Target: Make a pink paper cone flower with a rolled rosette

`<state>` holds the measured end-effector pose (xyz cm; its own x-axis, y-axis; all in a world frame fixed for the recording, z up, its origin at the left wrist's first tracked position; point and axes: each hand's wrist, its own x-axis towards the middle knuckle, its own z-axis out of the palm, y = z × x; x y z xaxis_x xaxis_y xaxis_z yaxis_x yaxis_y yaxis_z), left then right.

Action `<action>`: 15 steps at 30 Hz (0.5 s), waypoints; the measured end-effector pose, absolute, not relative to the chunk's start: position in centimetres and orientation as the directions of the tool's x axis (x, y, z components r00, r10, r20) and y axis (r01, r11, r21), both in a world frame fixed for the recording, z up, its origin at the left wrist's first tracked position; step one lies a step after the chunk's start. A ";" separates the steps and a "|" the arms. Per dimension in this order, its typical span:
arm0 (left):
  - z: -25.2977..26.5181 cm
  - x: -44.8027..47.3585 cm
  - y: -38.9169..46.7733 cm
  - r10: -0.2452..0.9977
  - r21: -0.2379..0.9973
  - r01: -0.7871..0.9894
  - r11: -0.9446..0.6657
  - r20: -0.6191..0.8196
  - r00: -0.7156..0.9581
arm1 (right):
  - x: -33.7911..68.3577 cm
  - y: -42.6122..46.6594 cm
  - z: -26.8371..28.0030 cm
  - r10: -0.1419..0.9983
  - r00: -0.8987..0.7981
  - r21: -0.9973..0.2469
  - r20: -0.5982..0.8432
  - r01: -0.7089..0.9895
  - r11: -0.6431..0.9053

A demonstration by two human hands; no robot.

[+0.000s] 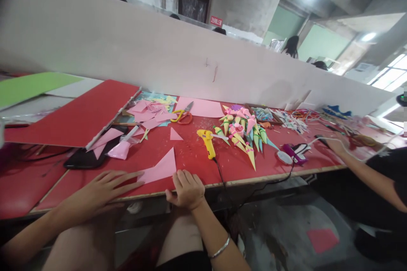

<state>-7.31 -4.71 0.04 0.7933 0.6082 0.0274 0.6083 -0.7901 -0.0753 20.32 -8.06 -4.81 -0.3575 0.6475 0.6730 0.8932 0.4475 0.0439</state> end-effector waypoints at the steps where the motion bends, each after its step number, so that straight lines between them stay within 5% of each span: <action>1: 0.1 -7.3 -4.7 0.610 -0.075 0.610 -0.789 0.026 0.792 | 20.3 -8.1 -4.7 0.634 -0.362 0.051 0.683 0.890 0.453; 15: 0.8 -6.5 -5.5 0.639 -0.077 0.636 -0.768 -0.017 0.769 | 20.6 -8.8 -3.6 0.619 -0.347 0.009 0.705 0.876 0.481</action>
<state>-6.55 -5.53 0.83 0.7691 0.6389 -0.0175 0.6360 -0.7678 -0.0775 20.64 -8.76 -3.60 -0.3471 0.6190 0.7045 0.8765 0.4813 0.0089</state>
